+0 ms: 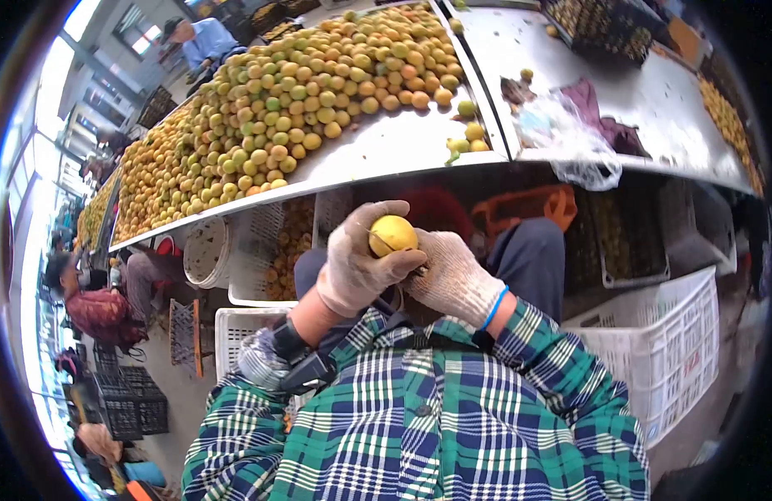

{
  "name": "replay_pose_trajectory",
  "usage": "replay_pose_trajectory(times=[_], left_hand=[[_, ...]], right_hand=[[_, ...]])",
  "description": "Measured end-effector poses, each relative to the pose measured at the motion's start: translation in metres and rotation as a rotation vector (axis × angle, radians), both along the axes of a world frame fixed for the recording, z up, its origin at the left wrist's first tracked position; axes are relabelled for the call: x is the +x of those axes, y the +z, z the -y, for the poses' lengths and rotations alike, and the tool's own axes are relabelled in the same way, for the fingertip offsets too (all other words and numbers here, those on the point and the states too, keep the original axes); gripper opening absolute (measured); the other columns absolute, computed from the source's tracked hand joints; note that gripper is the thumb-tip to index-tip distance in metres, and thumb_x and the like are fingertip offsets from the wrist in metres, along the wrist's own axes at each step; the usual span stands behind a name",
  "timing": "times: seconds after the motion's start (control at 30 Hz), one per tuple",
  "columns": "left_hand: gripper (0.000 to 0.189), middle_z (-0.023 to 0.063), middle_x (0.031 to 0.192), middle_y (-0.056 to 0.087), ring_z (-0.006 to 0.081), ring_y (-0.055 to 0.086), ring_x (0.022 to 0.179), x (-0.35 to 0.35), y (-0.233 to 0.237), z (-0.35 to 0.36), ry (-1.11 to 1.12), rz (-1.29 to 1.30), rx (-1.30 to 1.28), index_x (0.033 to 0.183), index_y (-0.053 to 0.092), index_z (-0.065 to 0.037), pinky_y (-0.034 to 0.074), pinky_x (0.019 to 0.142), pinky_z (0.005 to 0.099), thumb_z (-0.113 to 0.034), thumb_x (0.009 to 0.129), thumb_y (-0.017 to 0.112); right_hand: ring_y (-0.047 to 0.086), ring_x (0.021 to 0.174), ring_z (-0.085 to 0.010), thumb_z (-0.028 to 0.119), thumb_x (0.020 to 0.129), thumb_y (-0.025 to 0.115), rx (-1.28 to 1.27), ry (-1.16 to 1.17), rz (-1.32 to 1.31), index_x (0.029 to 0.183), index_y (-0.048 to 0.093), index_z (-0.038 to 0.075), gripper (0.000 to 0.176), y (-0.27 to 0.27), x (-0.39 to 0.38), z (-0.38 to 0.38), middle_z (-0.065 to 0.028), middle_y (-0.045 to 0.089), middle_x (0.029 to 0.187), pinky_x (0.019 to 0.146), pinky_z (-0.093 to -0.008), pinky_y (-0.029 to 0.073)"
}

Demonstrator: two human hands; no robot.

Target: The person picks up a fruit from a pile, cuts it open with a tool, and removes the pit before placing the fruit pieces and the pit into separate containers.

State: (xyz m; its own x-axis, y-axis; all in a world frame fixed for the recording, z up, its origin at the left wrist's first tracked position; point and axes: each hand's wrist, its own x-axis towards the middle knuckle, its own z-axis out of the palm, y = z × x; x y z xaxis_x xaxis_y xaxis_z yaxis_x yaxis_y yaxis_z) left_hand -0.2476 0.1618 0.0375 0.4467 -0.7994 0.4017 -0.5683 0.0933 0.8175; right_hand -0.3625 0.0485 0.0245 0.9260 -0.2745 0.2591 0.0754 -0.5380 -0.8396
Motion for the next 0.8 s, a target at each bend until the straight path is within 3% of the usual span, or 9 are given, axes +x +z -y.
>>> replay_pose_trajectory(times=[0.2, 0.23, 0.27, 0.4, 0.43, 0.47, 0.57, 0.67, 0.8], left_hand=[[0.064, 0.0024, 0.090, 0.061, 0.0089, 0.056, 0.075, -0.005, -0.023, -0.003, 0.174, -0.448, -0.138, 0.116, 0.058, -0.002, 0.049, 0.068, 0.0224, -0.052, 0.079, 0.071], [0.047, 0.0059, 0.089, 0.064, 0.0128, 0.061, 0.079, 0.005, -0.032, -0.006, 0.251, -0.312, -0.108, 0.109, 0.060, -0.002, 0.052, 0.071, 0.0262, -0.039, 0.082, 0.074], [0.049, 0.0053, 0.085, 0.065, 0.0156, 0.062, 0.076, 0.013, -0.041, -0.008, 0.310, -0.272, -0.116, 0.105, 0.061, -0.003, 0.052, 0.069, 0.0272, -0.047, 0.083, 0.069], [0.051, 0.0027, 0.079, 0.060, 0.0080, 0.054, 0.060, 0.056, -0.071, -0.019, 0.470, -0.753, -0.026, 0.099, 0.060, -0.004, 0.046, 0.054, 0.0209, -0.052, 0.085, 0.066], [0.048, -0.0021, 0.069, 0.052, 0.0051, 0.047, 0.052, 0.061, -0.070, -0.017, 0.560, -0.715, 0.001, 0.085, 0.057, -0.010, 0.039, 0.047, 0.0194, -0.058, 0.085, 0.061], [0.046, -0.0002, 0.075, 0.057, 0.0053, 0.049, 0.054, 0.076, -0.077, -0.020, 0.550, -0.808, 0.021, 0.101, 0.058, -0.004, 0.041, 0.048, 0.0188, -0.046, 0.085, 0.069], [0.042, -0.0006, 0.074, 0.057, 0.0048, 0.048, 0.053, 0.100, -0.081, -0.011, 0.636, -0.677, 0.148, 0.106, 0.058, -0.004, 0.040, 0.047, 0.0193, -0.037, 0.084, 0.072], [0.050, 0.0054, 0.090, 0.063, 0.0124, 0.059, 0.074, 0.141, -0.101, 0.007, 0.668, -0.392, 0.216, 0.118, 0.054, 0.002, 0.050, 0.067, 0.0240, -0.030, 0.084, 0.073], [0.056, 0.0171, 0.109, 0.062, 0.0233, 0.061, 0.096, 0.154, -0.076, 0.054, 0.593, -0.112, 0.323, 0.125, 0.050, 0.005, 0.049, 0.087, 0.0309, -0.021, 0.082, 0.073]], right_hand=[[0.063, 0.086, -0.0389, 0.019, 0.079, 0.066, -0.225, -0.155, -0.222, 0.100, 0.054, 0.008, 0.027, 0.008, 0.006, -0.006, -0.0186, 0.064, 0.087, 0.071, -0.0469, 0.051], [0.062, 0.087, -0.0391, 0.020, 0.080, 0.065, -0.231, -0.149, -0.318, 0.099, 0.055, 0.008, 0.025, 0.011, 0.005, -0.006, -0.0187, 0.065, 0.087, 0.072, -0.0472, 0.051], [0.062, 0.087, -0.0392, 0.021, 0.081, 0.064, -0.234, -0.144, -0.412, 0.098, 0.055, 0.007, 0.023, 0.014, 0.005, -0.005, -0.0189, 0.065, 0.088, 0.073, -0.0474, 0.050], [0.062, 0.090, -0.0388, 0.024, 0.082, 0.063, -0.241, -0.078, -0.545, 0.099, 0.057, 0.006, 0.026, 0.007, 0.000, 0.009, -0.0194, 0.065, 0.089, 0.077, -0.0472, 0.050], [0.065, 0.077, -0.0353, 0.023, 0.083, 0.063, -0.185, -0.108, -0.506, 0.098, 0.058, 0.005, 0.024, -0.001, -0.001, 0.015, -0.0160, 0.066, 0.084, 0.068, -0.0438, 0.052], [0.065, 0.077, -0.0353, 0.023, 0.083, 0.063, -0.177, -0.121, -0.501, 0.098, 0.058, 0.005, 0.024, -0.004, 0.003, 0.018, -0.0160, 0.066, 0.084, 0.068, -0.0438, 0.052], [0.050, 0.044, -0.0160, 0.015, 0.084, 0.060, 0.667, -0.320, -0.364, 0.085, 0.056, 0.005, 0.012, -0.014, 0.015, 0.039, -0.0061, 0.056, 0.069, 0.040, -0.0318, 0.043], [0.046, 0.042, -0.0147, 0.014, 0.083, 0.060, 1.238, -0.425, -0.114, 0.084, 0.052, 0.006, 0.011, -0.014, 0.032, 0.067, -0.0045, 0.052, 0.064, 0.039, -0.0327, 0.040], [0.042, 0.045, -0.0133, 0.018, 0.086, 0.062, 1.601, -0.446, 0.239, 0.092, 0.052, 0.005, 0.017, -0.014, 0.061, 0.113, -0.0020, 0.045, 0.067, 0.042, -0.0319, 0.038]])
